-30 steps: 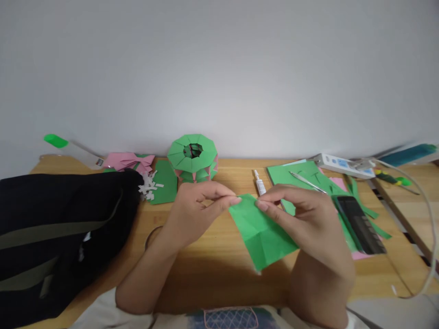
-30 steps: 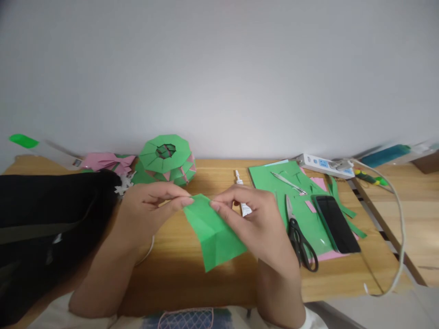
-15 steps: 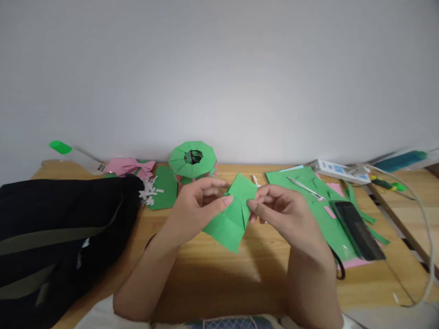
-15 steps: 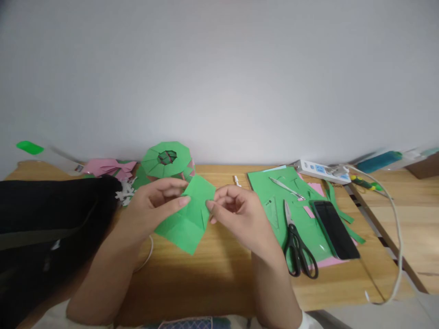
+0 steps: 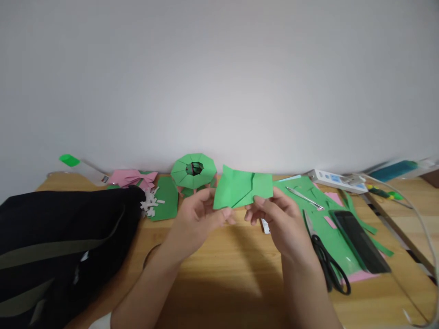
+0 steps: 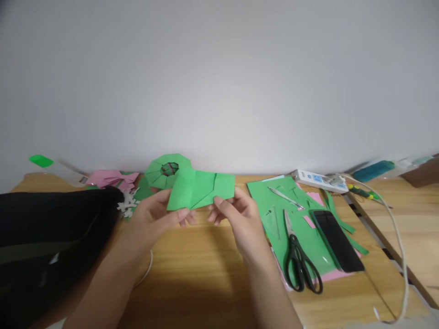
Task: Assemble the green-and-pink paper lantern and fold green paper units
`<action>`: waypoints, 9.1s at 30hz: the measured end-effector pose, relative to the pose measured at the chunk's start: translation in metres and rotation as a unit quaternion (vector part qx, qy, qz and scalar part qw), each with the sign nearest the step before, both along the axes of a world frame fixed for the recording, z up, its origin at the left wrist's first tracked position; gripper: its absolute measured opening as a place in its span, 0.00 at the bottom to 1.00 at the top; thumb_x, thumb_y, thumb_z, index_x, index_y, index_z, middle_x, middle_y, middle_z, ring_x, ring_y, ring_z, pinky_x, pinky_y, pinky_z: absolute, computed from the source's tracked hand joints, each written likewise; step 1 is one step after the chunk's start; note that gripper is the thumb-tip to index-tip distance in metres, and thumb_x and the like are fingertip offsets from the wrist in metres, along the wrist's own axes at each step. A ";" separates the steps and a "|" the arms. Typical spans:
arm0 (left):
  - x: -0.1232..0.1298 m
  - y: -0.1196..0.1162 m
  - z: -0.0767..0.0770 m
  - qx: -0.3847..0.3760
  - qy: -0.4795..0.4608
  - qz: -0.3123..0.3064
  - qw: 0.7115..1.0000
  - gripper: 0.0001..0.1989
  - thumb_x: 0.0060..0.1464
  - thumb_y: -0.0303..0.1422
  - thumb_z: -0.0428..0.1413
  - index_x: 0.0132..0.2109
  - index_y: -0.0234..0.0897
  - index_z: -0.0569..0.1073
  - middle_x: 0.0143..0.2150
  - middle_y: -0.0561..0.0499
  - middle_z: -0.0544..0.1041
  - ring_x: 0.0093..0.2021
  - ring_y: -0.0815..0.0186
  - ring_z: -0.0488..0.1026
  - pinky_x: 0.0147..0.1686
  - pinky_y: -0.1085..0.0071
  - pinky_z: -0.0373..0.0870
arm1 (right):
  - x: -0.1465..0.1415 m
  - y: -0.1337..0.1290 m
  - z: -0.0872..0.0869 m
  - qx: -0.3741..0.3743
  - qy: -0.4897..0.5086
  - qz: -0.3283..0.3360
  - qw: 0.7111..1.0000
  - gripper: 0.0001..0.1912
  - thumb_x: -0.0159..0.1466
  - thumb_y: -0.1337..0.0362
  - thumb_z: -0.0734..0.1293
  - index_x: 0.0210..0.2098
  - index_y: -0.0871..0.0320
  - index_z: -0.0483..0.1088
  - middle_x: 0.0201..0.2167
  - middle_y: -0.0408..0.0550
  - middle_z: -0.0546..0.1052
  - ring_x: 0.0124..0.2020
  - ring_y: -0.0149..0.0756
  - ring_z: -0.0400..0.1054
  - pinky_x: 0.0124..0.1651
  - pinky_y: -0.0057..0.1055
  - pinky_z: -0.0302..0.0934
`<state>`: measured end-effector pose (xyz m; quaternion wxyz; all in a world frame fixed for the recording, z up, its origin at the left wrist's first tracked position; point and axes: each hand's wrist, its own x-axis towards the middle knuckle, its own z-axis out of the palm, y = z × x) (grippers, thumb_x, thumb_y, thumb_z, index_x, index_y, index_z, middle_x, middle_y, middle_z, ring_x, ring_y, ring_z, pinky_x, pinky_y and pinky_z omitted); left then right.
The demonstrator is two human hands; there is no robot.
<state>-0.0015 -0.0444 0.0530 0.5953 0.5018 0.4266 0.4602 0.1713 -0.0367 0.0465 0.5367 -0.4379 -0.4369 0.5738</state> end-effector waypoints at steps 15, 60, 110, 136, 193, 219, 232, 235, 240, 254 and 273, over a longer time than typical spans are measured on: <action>0.009 -0.001 -0.004 -0.002 -0.017 0.043 0.999 0.08 0.42 0.31 0.64 0.33 0.36 0.77 0.29 0.51 0.81 0.29 0.64 0.78 0.32 0.70 0.76 | 0.002 -0.010 -0.001 -0.008 -0.111 0.115 0.987 0.11 0.51 0.60 0.75 0.25 0.59 0.72 0.17 0.39 0.70 0.19 0.27 0.62 0.21 0.25 0.59; 0.009 -0.019 -0.011 0.452 0.246 0.051 0.856 0.26 0.57 0.25 0.52 0.62 0.41 0.61 0.54 0.47 0.76 0.52 0.65 0.74 0.50 0.71 0.72 | -0.009 -0.032 0.003 0.440 -0.338 -0.135 0.820 0.16 0.56 0.76 0.67 0.43 0.56 0.73 0.37 0.48 0.76 0.38 0.37 0.71 0.39 0.34 0.67; 0.011 -0.002 -0.005 -0.004 0.000 0.059 0.998 0.02 0.46 0.28 0.61 0.28 0.36 0.79 0.26 0.53 0.81 0.26 0.69 0.76 0.26 0.76 0.73 | 0.005 -0.014 0.006 0.169 -0.261 -0.028 0.950 0.08 0.62 0.63 0.67 0.27 0.56 0.73 0.22 0.40 0.73 0.23 0.26 0.63 0.25 0.24 0.58; 0.014 -0.005 -0.004 0.078 0.096 0.073 0.990 0.05 0.49 0.29 0.59 0.27 0.37 0.77 0.24 0.55 0.78 0.22 0.73 0.71 0.20 0.79 0.66 | 0.005 -0.011 0.003 0.204 -0.272 0.038 0.940 0.02 0.59 0.67 0.68 0.30 0.56 0.74 0.26 0.42 0.77 0.28 0.31 0.69 0.29 0.28 0.62; 0.013 -0.001 -0.014 0.041 -0.004 0.108 0.993 0.07 0.51 0.27 0.59 0.39 0.40 0.79 0.38 0.55 0.83 0.38 0.72 0.79 0.35 0.85 0.74 | 0.001 -0.013 0.000 0.366 -0.558 -0.121 0.735 0.22 0.61 0.62 0.67 0.53 0.62 0.65 0.43 0.55 0.76 0.42 0.42 0.71 0.42 0.37 0.68; 0.018 -0.011 -0.011 0.148 0.212 0.113 0.959 0.12 0.56 0.28 0.54 0.46 0.38 0.78 0.44 0.50 0.81 0.43 0.66 0.79 0.41 0.77 0.75 | 0.005 -0.011 -0.009 0.333 -0.569 -0.021 0.751 0.33 0.60 0.69 0.63 0.63 0.57 0.49 0.47 0.54 0.76 0.41 0.44 0.73 0.40 0.39 0.68; 0.017 -0.006 -0.012 0.066 0.120 0.122 0.983 0.09 0.52 0.29 0.56 0.41 0.37 0.78 0.38 0.49 0.82 0.38 0.64 0.80 0.36 0.74 0.77 | 0.006 -0.011 -0.005 0.231 -0.330 -0.107 0.909 0.21 0.59 0.69 0.66 0.51 0.51 0.64 0.39 0.45 0.74 0.32 0.31 0.71 0.35 0.31 0.69; 0.017 -0.005 -0.013 0.050 0.084 0.102 0.990 0.09 0.52 0.29 0.57 0.42 0.36 0.77 0.39 0.48 0.82 0.40 0.63 0.80 0.39 0.73 0.77 | 0.006 -0.011 -0.005 0.229 -0.319 -0.089 0.915 0.20 0.59 0.69 0.67 0.50 0.51 0.65 0.40 0.45 0.73 0.31 0.30 0.69 0.36 0.31 0.69; 0.016 -0.004 -0.012 0.017 0.020 0.060 0.998 0.12 0.50 0.29 0.59 0.43 0.37 0.77 0.40 0.47 0.82 0.41 0.63 0.79 0.40 0.73 0.77 | 0.003 -0.012 -0.004 0.246 -0.332 -0.093 0.906 0.20 0.59 0.71 0.66 0.49 0.50 0.65 0.41 0.44 0.72 0.32 0.30 0.67 0.38 0.33 0.67; 0.016 -0.005 -0.008 0.005 -0.019 0.059 0.998 0.09 0.46 0.28 0.62 0.39 0.37 0.79 0.37 0.48 0.83 0.38 0.63 0.80 0.38 0.71 0.78 | -0.001 -0.011 -0.001 0.285 -0.335 -0.066 0.896 0.14 0.59 0.73 0.66 0.43 0.52 0.68 0.38 0.46 0.71 0.37 0.33 0.68 0.35 0.33 0.66; 0.010 -0.002 -0.008 -0.086 -0.124 0.024 0.988 0.11 0.42 0.29 0.66 0.36 0.35 0.78 0.33 0.48 0.82 0.32 0.64 0.79 0.29 0.74 0.76 | 0.002 -0.016 0.005 0.334 -0.321 -0.051 0.885 0.15 0.58 0.70 0.70 0.44 0.53 0.70 0.39 0.47 0.70 0.36 0.33 0.65 0.33 0.32 0.64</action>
